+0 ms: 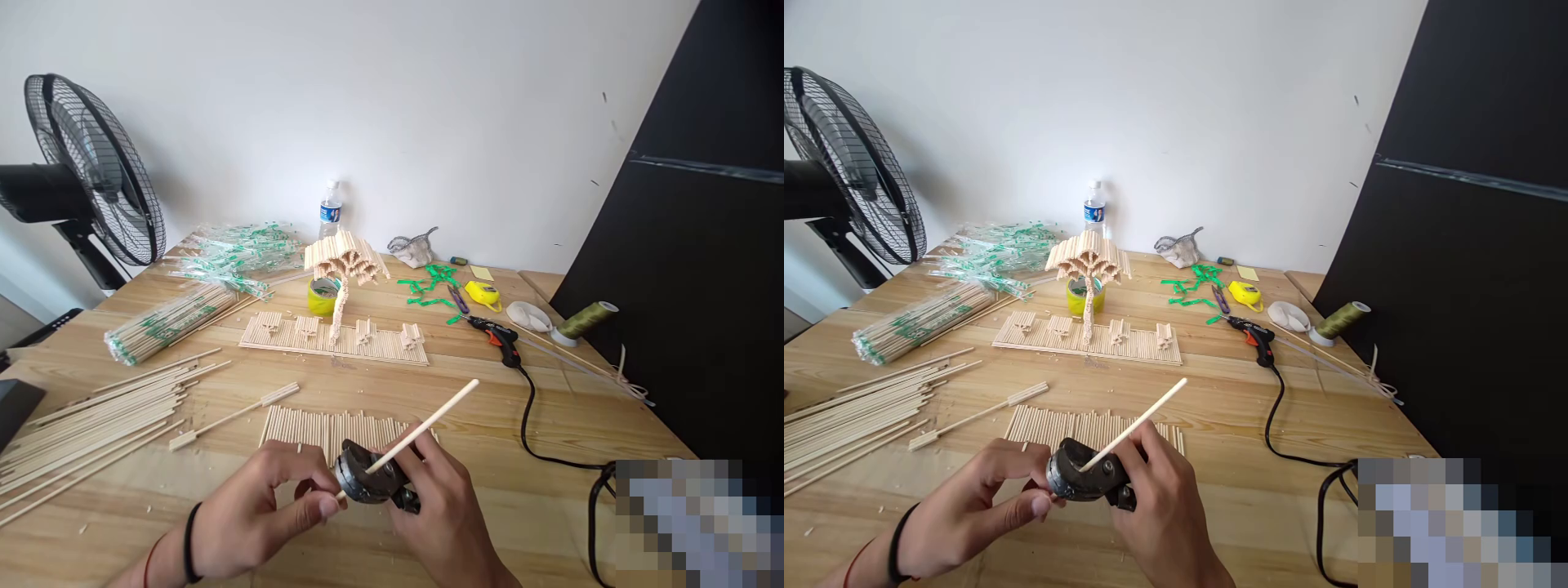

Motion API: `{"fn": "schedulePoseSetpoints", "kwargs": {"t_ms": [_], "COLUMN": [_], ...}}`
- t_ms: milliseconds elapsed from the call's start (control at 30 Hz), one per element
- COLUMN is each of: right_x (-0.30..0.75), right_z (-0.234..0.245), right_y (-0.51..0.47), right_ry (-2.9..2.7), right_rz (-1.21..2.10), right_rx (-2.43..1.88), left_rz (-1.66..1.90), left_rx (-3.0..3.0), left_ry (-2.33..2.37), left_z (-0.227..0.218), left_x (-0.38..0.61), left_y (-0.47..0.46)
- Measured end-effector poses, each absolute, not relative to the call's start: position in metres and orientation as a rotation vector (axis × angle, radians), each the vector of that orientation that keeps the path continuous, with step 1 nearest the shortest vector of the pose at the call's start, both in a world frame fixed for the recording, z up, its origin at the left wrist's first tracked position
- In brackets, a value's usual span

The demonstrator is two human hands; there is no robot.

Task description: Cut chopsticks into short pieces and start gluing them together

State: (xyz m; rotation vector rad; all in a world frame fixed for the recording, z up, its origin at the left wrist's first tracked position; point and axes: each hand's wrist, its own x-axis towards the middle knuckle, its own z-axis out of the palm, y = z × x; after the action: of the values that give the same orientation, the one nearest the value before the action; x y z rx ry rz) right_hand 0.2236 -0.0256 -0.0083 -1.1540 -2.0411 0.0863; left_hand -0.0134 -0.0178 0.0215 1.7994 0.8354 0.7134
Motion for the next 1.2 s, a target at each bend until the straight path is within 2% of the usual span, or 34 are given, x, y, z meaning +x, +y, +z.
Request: {"fn": "schedulePoseSetpoints", "kwargs": {"t_ms": [200, 367, 500, 600, 800, 933, 1200], "right_x": [0.223, 0.228, 0.229, 0.228, 0.23, 0.229, 0.228], "right_z": [-0.008, -0.007, -0.009, -0.01, -0.01, -0.011, -0.013], "right_y": [-0.024, -0.023, -0.023, -0.022, -0.021, -0.022, -0.021], "right_ry": [-2.024, -1.989, -1.954, -1.932, -1.874, -1.886, -1.916], "right_rz": [0.072, 0.147, 0.207, 0.22, 0.199, 0.198, 0.143], "right_rx": [-1.144, -1.219, -1.24, -1.243, -1.287, -1.306, -1.308], "left_rz": [0.7, 0.81, 0.525, 0.442, 0.657, 0.541, 0.359], "left_rx": [1.912, 2.154, 2.291, 2.3, 2.08, 1.876, 1.58], "left_ry": [0.86, 1.551, 1.749, 1.746, 1.438, 1.16, 0.935], "left_z": [0.021, 0.002, -0.012, -0.01, 0.017, 0.031, 0.035], "left_x": [-0.019, -0.047, -0.072, -0.078, -0.056, -0.033, -0.015], "left_y": [-0.009, 0.024, 0.044, 0.046, 0.023, -0.002, -0.016]}}
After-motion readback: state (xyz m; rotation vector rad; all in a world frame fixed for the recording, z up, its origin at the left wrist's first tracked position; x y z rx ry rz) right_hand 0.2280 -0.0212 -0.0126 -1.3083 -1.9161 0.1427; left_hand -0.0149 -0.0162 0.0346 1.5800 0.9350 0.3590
